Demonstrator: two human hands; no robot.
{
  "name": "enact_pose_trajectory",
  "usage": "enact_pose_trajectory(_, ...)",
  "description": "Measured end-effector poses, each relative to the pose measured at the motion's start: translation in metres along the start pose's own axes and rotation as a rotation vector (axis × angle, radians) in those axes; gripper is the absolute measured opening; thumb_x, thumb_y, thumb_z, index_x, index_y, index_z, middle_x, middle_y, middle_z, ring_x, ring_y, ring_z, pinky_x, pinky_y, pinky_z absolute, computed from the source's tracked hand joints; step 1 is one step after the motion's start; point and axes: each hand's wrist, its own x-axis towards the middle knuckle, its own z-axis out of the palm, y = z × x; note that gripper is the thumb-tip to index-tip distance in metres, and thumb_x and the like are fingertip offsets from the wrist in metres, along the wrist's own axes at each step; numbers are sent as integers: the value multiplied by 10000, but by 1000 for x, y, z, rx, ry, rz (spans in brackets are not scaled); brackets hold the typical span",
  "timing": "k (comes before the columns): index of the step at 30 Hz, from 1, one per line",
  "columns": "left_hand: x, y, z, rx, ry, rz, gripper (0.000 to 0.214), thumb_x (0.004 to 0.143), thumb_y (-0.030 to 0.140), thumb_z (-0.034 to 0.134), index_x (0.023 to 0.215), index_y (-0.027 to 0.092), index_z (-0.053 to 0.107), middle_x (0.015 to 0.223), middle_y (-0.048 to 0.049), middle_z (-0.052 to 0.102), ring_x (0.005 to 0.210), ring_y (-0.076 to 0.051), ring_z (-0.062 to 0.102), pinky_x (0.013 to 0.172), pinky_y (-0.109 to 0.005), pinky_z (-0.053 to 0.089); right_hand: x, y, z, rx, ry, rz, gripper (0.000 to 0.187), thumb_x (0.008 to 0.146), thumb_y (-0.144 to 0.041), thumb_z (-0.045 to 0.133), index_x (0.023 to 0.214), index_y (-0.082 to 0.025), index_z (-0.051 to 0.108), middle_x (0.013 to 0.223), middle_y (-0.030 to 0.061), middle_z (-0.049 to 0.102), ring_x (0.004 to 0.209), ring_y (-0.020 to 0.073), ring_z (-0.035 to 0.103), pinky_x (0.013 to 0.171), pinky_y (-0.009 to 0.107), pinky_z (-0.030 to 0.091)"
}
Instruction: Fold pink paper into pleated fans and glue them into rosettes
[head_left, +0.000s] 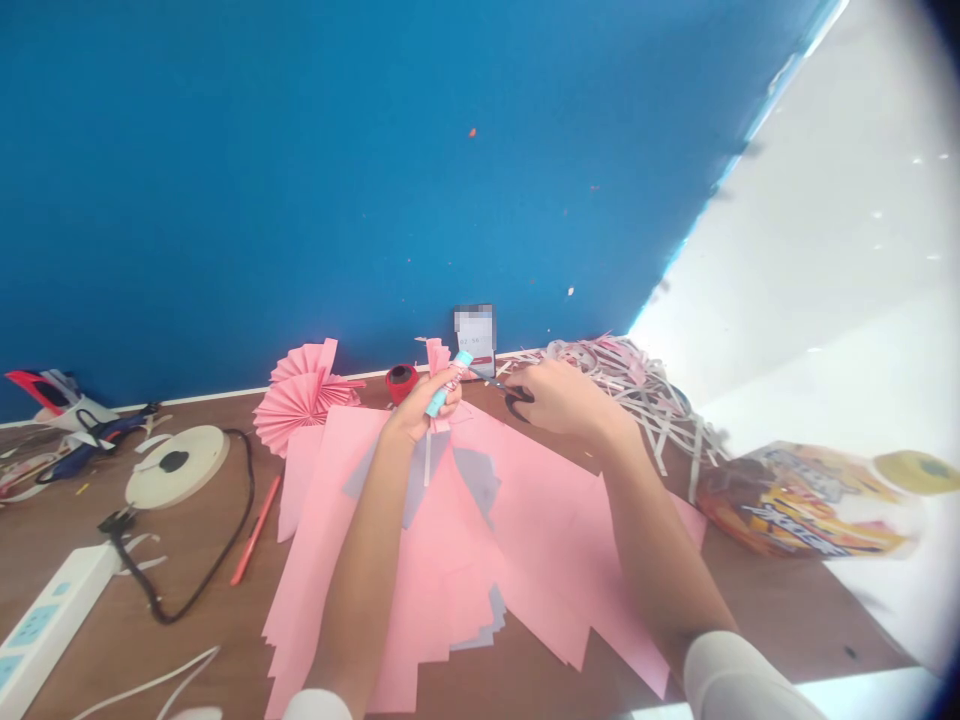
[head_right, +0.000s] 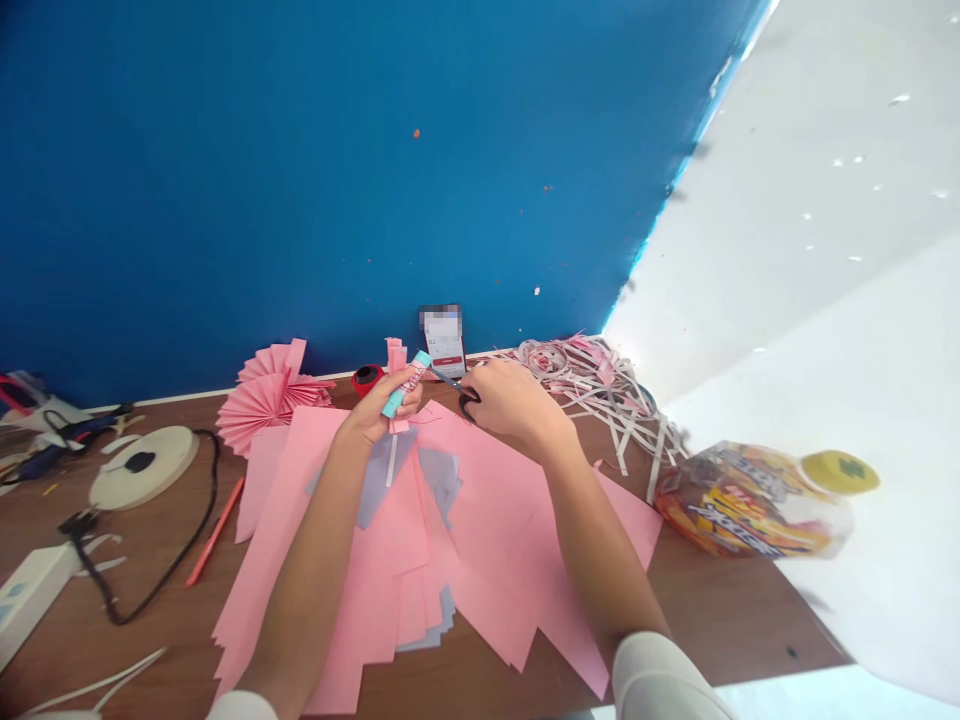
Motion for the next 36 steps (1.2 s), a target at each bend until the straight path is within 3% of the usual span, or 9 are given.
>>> enact_pose_trajectory(9, 14, -11, 4, -154, 51, -68, 398, 771, 503, 664, 701, 145, 506, 490, 59, 393, 359, -25, 354, 349, -158, 208, 4, -5, 3, -32, 43, 100, 246, 846, -244, 461, 840, -180, 698, 905, 123, 704, 770, 208, 605, 590, 287, 247)
enact_pose_trajectory(18, 17, -18, 18, -73, 213, 133, 449, 736, 557, 686, 703, 157, 487, 496, 59, 416, 381, -26, 374, 373, -156, 258, 19, -21, 12, 85, 113, 393, 308, 815, -382, 520, 942, -177, 711, 944, 156, 713, 853, 260, 639, 639, 283, 337)
enact_pose_trajectory(24, 21, -23, 21, -53, 302, 232, 463, 753, 592, 646, 690, 169, 470, 478, 64, 402, 378, -35, 367, 383, -174, 253, 26, -29, 23, 101, 138, 329, 269, 827, -288, 485, 953, -188, 700, 972, 146, 710, 906, 263, 642, 670, 283, 355)
enact_pose_trajectory(28, 20, -21, 21, -57, 337, 258, 459, 762, 589, 637, 687, 175, 455, 486, 70, 377, 386, -34, 351, 388, -179, 243, 33, -34, 30, 129, 145, 359, 281, 844, -294, 472, 989, -181, 685, 964, 156, 700, 916, 269, 639, 689, 285, 369)
enact_pose_trajectory(32, 16, -15, 24, -40, 370, 264, 458, 767, 588, 633, 682, 175, 453, 485, 69, 369, 390, -34, 342, 388, -179, 230, 31, -19, 22, 110, 208, 516, 325, 852, -361, 479, 1037, -176, 673, 967, 165, 695, 937, 288, 629, 710, 301, 388)
enact_pose_trajectory(36, 15, -15, 25, -69, 330, 253, 461, 767, 592, 633, 688, 173, 459, 487, 68, 381, 384, -28, 341, 390, -171, 242, 22, 8, 9, 89, 241, 598, 340, 860, -397, 468, 1043, -199, 676, 955, 145, 697, 943, 290, 624, 716, 308, 396)
